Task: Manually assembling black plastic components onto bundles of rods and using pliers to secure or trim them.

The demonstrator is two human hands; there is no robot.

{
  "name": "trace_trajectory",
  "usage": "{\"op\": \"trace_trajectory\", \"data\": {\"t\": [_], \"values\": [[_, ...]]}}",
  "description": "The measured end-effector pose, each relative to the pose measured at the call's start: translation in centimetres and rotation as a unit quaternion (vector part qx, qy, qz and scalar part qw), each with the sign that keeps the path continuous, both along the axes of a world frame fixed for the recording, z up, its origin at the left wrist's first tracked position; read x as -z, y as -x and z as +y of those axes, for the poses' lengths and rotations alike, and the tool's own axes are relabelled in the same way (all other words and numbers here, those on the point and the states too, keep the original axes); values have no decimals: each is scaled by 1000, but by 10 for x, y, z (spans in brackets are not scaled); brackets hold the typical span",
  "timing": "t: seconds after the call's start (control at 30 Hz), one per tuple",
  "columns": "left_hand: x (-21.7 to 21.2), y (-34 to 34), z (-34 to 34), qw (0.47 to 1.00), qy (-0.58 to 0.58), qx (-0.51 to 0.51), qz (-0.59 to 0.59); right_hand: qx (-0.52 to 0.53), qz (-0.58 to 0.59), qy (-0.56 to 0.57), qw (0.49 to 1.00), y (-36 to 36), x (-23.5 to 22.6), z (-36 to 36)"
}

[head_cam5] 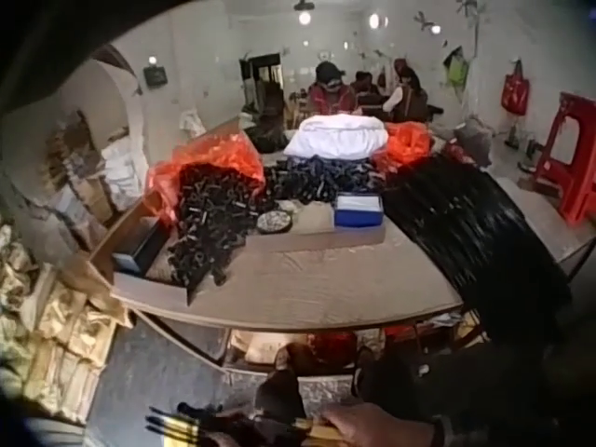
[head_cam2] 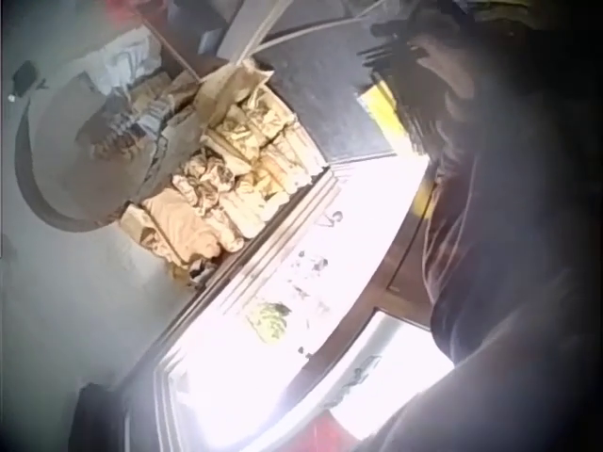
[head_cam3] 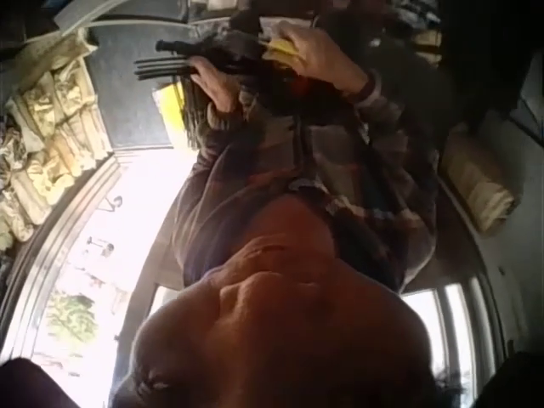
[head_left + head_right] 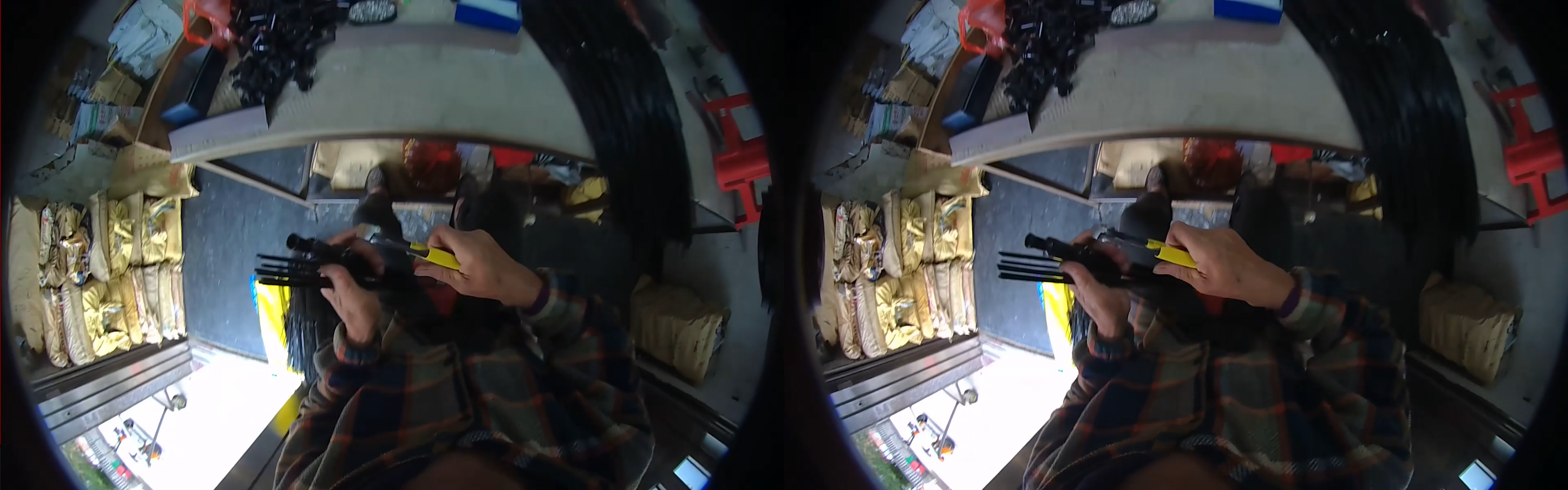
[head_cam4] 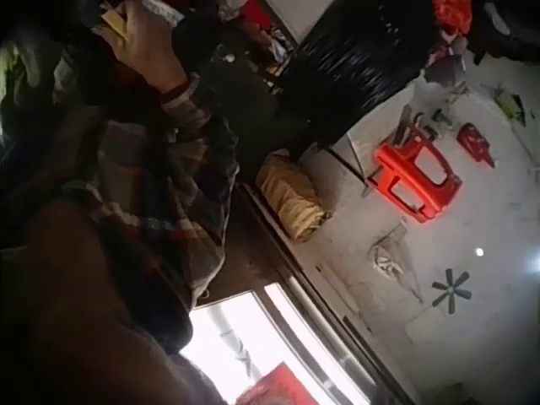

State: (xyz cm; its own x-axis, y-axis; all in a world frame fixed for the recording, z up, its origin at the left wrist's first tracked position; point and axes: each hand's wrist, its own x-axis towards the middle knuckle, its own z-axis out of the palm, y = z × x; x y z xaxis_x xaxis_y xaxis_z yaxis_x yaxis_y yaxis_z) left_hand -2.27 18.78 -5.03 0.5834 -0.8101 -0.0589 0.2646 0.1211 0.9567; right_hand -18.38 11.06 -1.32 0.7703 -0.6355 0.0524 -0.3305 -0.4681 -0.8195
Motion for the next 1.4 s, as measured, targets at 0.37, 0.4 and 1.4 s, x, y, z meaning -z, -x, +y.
{"op": "trace_trajectory", "data": {"t": [0.37,0.4,1.4], "values": [[-1,-7,-1,984,12,135,-112,297,82,258,916,-103,-37,-284],[0,-9,-3,982,7,157,-109,302,166,378,859,-114,-37,-294],[-22,-36,0,991,63,113,17,151,-190,23,970,-111,-52,-228]]}}
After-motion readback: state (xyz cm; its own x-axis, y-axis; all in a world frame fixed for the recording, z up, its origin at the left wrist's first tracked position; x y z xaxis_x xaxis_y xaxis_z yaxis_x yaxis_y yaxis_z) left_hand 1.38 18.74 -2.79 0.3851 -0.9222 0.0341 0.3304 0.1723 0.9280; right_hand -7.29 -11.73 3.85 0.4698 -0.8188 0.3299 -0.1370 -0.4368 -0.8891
